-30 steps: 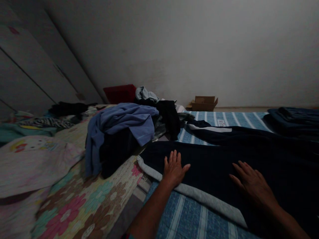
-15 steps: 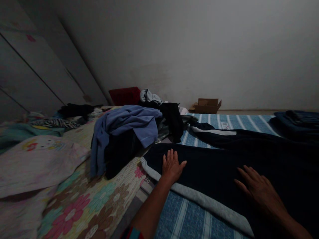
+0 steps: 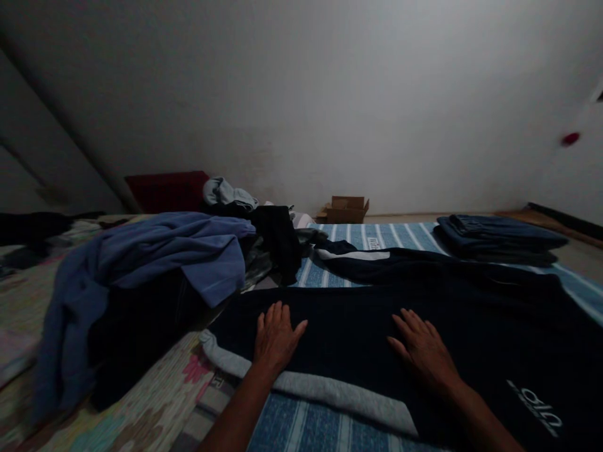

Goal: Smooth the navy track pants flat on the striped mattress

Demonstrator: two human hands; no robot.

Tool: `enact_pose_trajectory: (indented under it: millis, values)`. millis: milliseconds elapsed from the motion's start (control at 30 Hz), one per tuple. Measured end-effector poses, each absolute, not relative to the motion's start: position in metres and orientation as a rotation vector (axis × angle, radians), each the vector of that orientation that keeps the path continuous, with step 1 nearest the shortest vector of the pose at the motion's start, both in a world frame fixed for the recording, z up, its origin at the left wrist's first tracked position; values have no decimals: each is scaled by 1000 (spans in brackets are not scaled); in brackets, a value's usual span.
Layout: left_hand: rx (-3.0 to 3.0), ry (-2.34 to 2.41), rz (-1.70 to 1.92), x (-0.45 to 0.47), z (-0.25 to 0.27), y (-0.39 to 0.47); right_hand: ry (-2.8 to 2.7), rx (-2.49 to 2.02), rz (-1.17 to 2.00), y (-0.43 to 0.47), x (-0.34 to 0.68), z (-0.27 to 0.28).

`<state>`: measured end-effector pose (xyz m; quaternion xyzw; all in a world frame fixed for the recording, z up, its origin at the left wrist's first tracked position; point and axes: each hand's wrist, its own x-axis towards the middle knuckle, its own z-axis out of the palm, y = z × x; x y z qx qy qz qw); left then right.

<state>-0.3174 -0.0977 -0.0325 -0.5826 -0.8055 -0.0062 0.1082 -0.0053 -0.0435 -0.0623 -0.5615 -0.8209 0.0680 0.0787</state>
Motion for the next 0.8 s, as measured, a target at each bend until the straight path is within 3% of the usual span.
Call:
enact_pose_trajectory:
  millis: [800]
  values:
    - [-1728,-2331,-150,-314,-40,-108,-2481,-1688,110,-36,-1,-81]
